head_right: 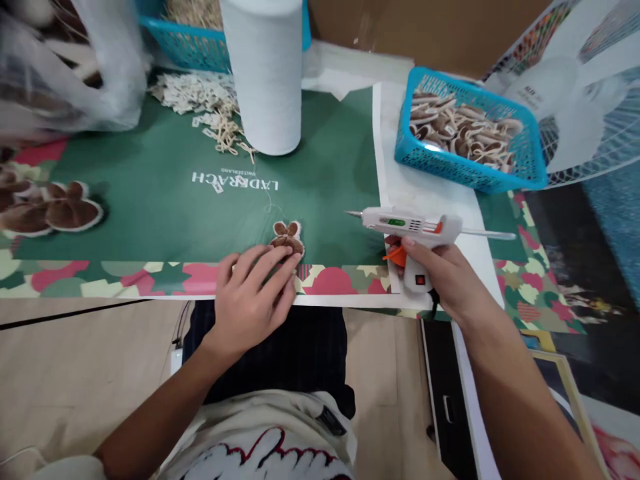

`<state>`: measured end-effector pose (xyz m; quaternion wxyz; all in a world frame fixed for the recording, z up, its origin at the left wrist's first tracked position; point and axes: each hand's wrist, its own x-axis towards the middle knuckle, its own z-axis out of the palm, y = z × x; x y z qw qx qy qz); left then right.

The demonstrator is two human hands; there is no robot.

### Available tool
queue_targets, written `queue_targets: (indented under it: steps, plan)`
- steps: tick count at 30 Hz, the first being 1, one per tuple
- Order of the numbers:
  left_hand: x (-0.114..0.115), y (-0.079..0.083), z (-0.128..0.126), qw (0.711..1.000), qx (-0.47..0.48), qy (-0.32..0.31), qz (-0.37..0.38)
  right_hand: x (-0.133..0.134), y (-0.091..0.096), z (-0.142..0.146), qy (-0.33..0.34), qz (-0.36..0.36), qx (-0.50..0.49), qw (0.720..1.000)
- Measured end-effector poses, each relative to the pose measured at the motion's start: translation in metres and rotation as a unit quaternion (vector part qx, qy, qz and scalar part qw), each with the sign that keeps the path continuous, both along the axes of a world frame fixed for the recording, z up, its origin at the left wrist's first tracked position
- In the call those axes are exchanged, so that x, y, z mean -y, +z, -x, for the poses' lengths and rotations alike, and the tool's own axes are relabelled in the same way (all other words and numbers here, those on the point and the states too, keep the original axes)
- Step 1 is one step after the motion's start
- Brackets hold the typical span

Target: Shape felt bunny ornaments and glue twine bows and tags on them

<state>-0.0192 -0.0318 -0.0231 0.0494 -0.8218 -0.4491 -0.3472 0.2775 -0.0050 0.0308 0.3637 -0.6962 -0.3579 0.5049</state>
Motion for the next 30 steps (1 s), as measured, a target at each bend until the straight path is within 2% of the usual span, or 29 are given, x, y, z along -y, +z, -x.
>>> queue_targets:
  steps: [2,4,6,8,9,10,12,14,15,18,20,22,25,27,30]
  plan:
    - [0.002,0.004,0.001,1.0,-0.009,0.003,0.02,-0.006,0.0,-0.012,0.007,0.042,0.073,0.996]
    - [0.005,0.009,0.003,0.999,-0.014,0.011,0.035,-0.01,0.005,-0.022,0.038,0.072,0.206,0.975]
    - [0.008,0.011,0.006,0.999,-0.011,0.021,0.043,-0.011,0.014,-0.027,0.081,0.059,0.377,0.921]
    - [0.012,0.013,0.01,0.998,-0.003,0.032,0.05,-0.011,0.026,-0.024,0.1,0.031,0.523,0.846]
    - [0.014,0.013,0.013,0.998,-0.001,0.037,0.054,-0.011,0.033,-0.018,0.103,0.013,0.565,0.818]
    - [0.016,0.013,0.016,0.998,0.001,0.043,0.056,-0.013,0.039,-0.008,0.108,-0.015,0.587,0.803]
    - [0.02,0.013,0.022,0.997,0.008,0.053,0.053,-0.021,0.049,0.023,0.146,-0.102,0.567,0.804]
    - [0.024,0.014,0.03,0.997,0.016,0.057,0.053,-0.038,0.056,0.066,0.224,-0.216,0.473,0.824]
    - [0.024,0.014,0.035,0.996,0.023,0.059,0.055,-0.049,0.057,0.089,0.264,-0.264,0.426,0.824]
    - [0.022,0.014,0.055,0.993,0.055,0.081,0.063,-0.084,0.048,0.144,0.368,-0.294,0.359,0.805]
    - [0.017,0.012,0.071,0.988,0.098,0.106,0.055,-0.095,0.036,0.163,0.412,-0.295,0.347,0.789]
    - [0.012,0.009,0.085,0.981,0.15,0.12,0.036,-0.09,0.022,0.173,0.448,-0.285,0.296,0.794]
    - [0.009,0.005,0.096,0.971,0.202,0.128,0.009,-0.062,0.003,0.182,0.459,-0.264,0.211,0.822]
    - [0.009,0.003,0.097,0.968,0.211,0.136,-0.002,-0.045,-0.008,0.191,0.442,-0.274,0.207,0.829]
    - [0.011,0.003,0.095,0.967,0.214,0.141,-0.003,-0.033,-0.019,0.208,0.42,-0.316,0.236,0.817]
